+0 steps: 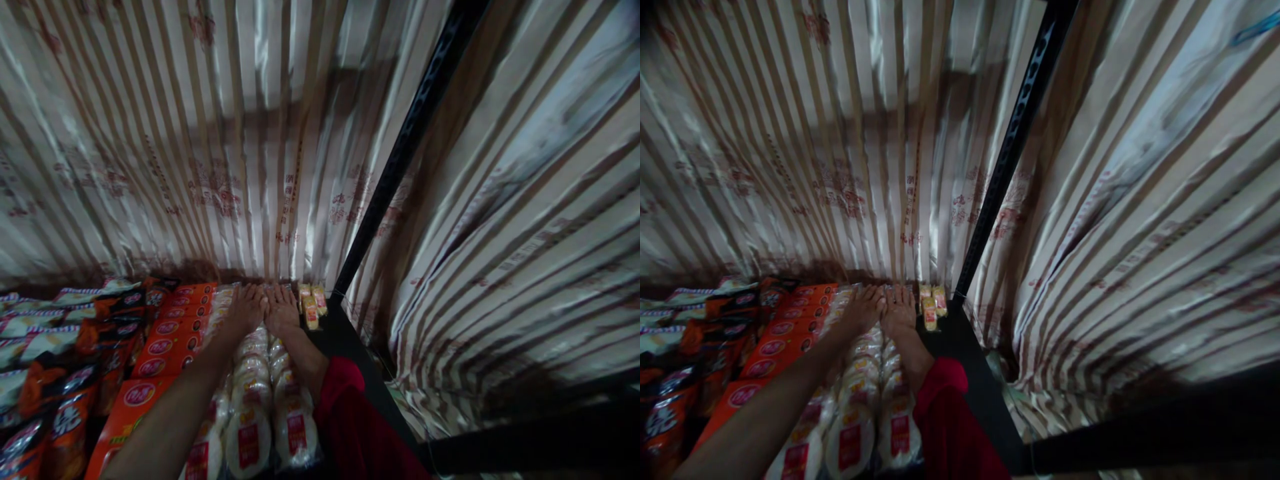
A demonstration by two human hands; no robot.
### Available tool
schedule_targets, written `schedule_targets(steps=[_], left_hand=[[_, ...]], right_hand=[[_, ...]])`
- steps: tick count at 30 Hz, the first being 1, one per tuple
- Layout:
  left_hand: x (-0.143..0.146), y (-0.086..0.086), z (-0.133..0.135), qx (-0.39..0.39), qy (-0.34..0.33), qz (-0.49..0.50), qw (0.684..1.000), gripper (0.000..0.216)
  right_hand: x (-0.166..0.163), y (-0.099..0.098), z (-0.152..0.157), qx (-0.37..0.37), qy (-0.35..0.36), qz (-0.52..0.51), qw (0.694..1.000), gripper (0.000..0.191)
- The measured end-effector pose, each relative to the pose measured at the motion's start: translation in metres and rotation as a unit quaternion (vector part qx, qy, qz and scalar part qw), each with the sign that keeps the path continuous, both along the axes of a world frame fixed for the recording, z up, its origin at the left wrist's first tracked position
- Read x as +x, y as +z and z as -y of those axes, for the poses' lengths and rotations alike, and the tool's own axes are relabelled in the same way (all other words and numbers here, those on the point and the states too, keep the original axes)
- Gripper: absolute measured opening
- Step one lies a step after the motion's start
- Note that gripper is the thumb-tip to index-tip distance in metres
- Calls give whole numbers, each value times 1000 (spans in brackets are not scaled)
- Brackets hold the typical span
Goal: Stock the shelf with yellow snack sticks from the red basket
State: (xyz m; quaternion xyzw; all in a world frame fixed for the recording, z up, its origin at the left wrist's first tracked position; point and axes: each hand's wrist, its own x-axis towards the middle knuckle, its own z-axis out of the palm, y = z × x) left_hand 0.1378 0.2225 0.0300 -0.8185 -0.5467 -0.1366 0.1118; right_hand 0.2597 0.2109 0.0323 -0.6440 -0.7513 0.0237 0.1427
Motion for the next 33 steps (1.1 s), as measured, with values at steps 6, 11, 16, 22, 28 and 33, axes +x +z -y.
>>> schedule_targets(steps=[6,11,16,22,28,33], left_hand=[[-3,-1,4,25,-33,-12,999,42],[-2,1,5,14,-14,-2,1000,42],[-2,11,9,26,8,23,999,46],[1,11,45,31,-3,41,999,46],[4,-11,70,10,-5,19,1000,45],[4,-3,70,-32,4,14,999,46]], right_hand=[[-1,2,2,-10,3,12,1000,50],[0,5,1,-29,9,28,999,51],[9,13,-2,-37,19,14,999,50],[20,22,14,-42,26,16,999,54],[17,7,41,-51,41,7,998,52],[18,8,40,-69,36,-20,997,51]])
